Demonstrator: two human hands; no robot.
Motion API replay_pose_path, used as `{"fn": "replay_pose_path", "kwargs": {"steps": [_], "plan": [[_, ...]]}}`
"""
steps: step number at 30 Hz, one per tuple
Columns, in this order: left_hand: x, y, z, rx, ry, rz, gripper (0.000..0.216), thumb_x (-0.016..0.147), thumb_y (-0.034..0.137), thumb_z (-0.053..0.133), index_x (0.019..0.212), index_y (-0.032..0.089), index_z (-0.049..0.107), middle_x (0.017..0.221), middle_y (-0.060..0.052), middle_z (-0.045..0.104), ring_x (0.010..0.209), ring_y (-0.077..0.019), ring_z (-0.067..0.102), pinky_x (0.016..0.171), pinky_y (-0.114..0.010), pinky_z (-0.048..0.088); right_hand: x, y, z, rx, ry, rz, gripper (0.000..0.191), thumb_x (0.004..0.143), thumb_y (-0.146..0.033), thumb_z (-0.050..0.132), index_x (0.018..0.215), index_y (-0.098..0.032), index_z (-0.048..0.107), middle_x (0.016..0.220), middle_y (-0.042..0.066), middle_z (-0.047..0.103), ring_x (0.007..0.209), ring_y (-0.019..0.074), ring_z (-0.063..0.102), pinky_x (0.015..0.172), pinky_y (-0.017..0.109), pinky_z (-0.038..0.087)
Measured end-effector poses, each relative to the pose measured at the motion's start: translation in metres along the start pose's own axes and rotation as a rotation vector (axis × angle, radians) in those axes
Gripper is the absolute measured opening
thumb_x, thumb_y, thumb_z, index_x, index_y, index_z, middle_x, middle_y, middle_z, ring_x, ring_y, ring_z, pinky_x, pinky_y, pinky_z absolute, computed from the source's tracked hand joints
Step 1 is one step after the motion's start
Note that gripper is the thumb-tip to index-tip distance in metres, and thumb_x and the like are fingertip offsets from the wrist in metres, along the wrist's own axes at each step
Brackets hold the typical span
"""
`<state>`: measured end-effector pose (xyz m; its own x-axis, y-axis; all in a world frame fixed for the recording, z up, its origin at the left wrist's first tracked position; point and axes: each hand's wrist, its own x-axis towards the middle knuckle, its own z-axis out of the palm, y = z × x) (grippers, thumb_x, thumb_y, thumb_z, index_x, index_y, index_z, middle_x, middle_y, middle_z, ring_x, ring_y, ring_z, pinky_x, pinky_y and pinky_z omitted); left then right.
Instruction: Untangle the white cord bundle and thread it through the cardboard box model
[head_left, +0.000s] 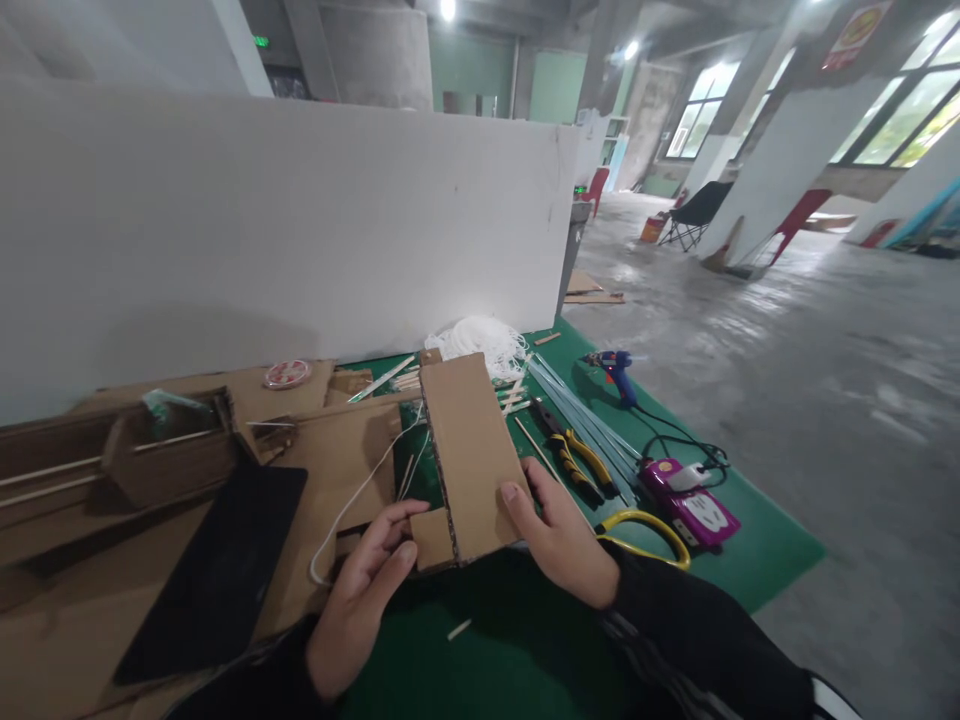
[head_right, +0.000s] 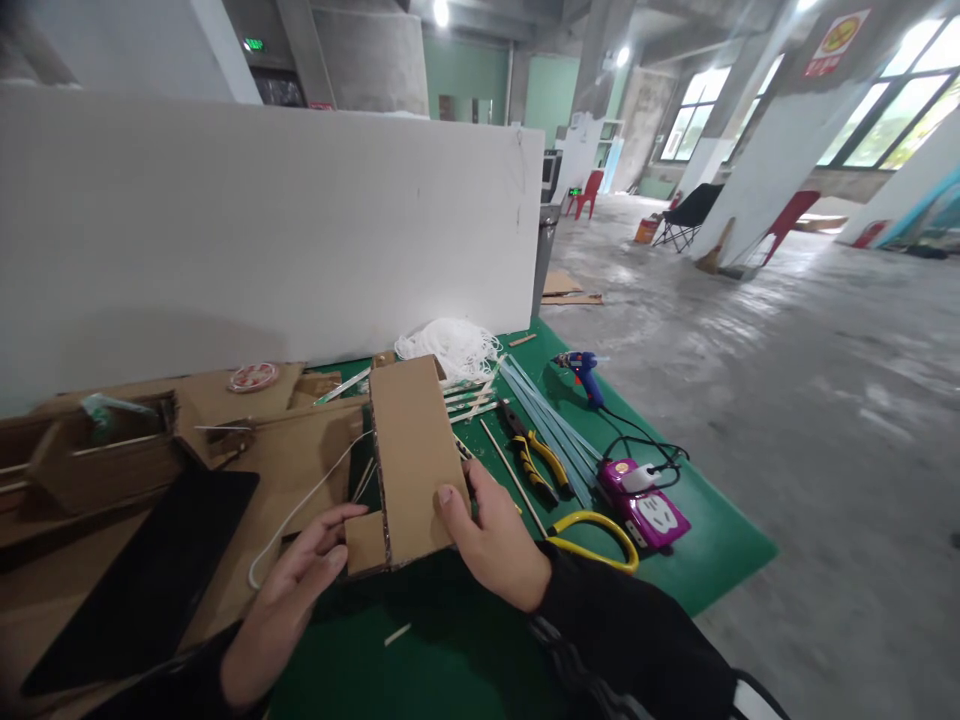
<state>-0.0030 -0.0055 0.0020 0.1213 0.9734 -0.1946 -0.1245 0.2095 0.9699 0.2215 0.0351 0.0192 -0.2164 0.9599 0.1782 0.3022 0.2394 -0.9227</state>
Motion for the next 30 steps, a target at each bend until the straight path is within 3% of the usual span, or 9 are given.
{"fn": "replay_pose_path", "kwargs": {"steps": [9,23,30], "plan": [[-0.002,0.005,0.004,0.176,0.074,0.034,0.045,0.085,0.049,0.061,0.119,0.022,0.055,0.112,-0.009,0.068,0.096,-0.0254,0.066,0.083,-0.033,0.049,-0.002,-0.002,0.002,-0.050,0.020,-0.088,0.028,0.099,-0.032,0.043,0.124,-0.021,0.051,0.106,0.008,0.063,0.089,0.0220,0.060,0.076,0.031,0.048],[0.002,0.002,-0.001,0.271,0.059,0.099,0.044,0.087,0.048,0.060,0.121,0.021,0.057,0.115,-0.010,0.069,0.103,-0.0267,0.066,0.087,-0.033,0.051,0.000,0.002,0.000,-0.057,0.003,-0.096,0.023,0.099,-0.033,0.043,0.114,-0.020,0.052,0.102,0.009,0.063,0.088,0.0220,0.060,0.077,0.033,0.050],[0.003,-0.005,-0.003,0.425,0.045,0.184,0.032,0.091,0.043,0.056,0.116,0.024,0.058,0.118,-0.008,0.066,0.108,-0.0254,0.062,0.092,-0.033,0.049,0.000,0.010,0.000,-0.123,0.007,-0.070,0.022,0.100,-0.034,0.041,0.113,-0.020,0.051,0.101,0.008,0.062,0.090,0.0226,0.058,0.075,0.033,0.047]]}}
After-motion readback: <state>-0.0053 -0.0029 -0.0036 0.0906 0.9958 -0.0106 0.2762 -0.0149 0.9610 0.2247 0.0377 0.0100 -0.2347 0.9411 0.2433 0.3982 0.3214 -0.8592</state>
